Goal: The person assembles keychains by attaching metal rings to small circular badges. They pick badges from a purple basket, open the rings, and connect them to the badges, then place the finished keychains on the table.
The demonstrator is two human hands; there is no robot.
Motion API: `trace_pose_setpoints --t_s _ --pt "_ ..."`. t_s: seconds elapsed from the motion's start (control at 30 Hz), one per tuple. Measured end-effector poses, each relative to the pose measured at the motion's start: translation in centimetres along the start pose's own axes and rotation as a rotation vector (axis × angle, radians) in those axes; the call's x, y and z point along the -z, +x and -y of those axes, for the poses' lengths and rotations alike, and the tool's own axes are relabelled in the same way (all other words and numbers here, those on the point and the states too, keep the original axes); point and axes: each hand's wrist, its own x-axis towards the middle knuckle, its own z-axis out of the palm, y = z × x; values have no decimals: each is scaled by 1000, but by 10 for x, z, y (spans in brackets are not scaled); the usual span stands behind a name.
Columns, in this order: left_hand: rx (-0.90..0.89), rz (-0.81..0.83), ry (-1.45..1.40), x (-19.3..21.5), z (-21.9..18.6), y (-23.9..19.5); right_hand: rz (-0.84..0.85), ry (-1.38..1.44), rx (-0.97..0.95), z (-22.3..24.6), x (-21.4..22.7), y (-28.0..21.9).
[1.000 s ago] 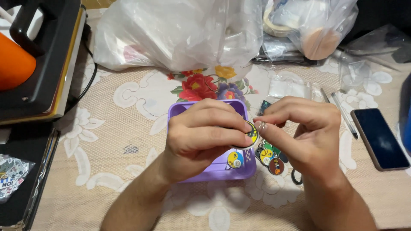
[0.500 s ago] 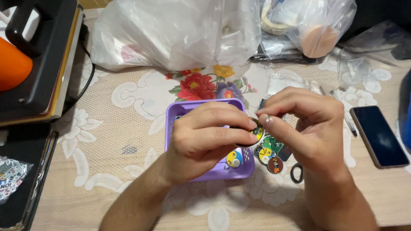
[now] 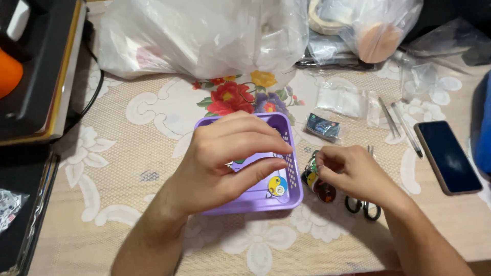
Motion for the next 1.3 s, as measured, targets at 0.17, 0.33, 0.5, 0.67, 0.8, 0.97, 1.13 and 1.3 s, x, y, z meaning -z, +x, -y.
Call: trace_pose_setpoints --t_s 0.17,0.33,0.5,0.67,0.8,0.97,1.13,1.3 --pt "5 158 64 -2 8 -5 36 -199 -347 -21 -14 7" --pt "261 565 280 -13 44 -20 112 -363 -348 -15 -5 16" --pt "486 814 595 -42 106 -79 -103 -286 -17 20 -14 18" --pt "235 585 718 -62 135 -126 19 -549 322 41 -59 49" --pt "243 540 776 -65 143 -139 10 -763 346 10 -95 93" --pt "362 560 736 -59 159 -151 300 -725 283 47 -67 95" --pt "425 572 644 -55 157 -143 526 -791 309 58 -63 73" --pt "454 549 572 -49 143 -132 485 -869 407 41 -83 74"
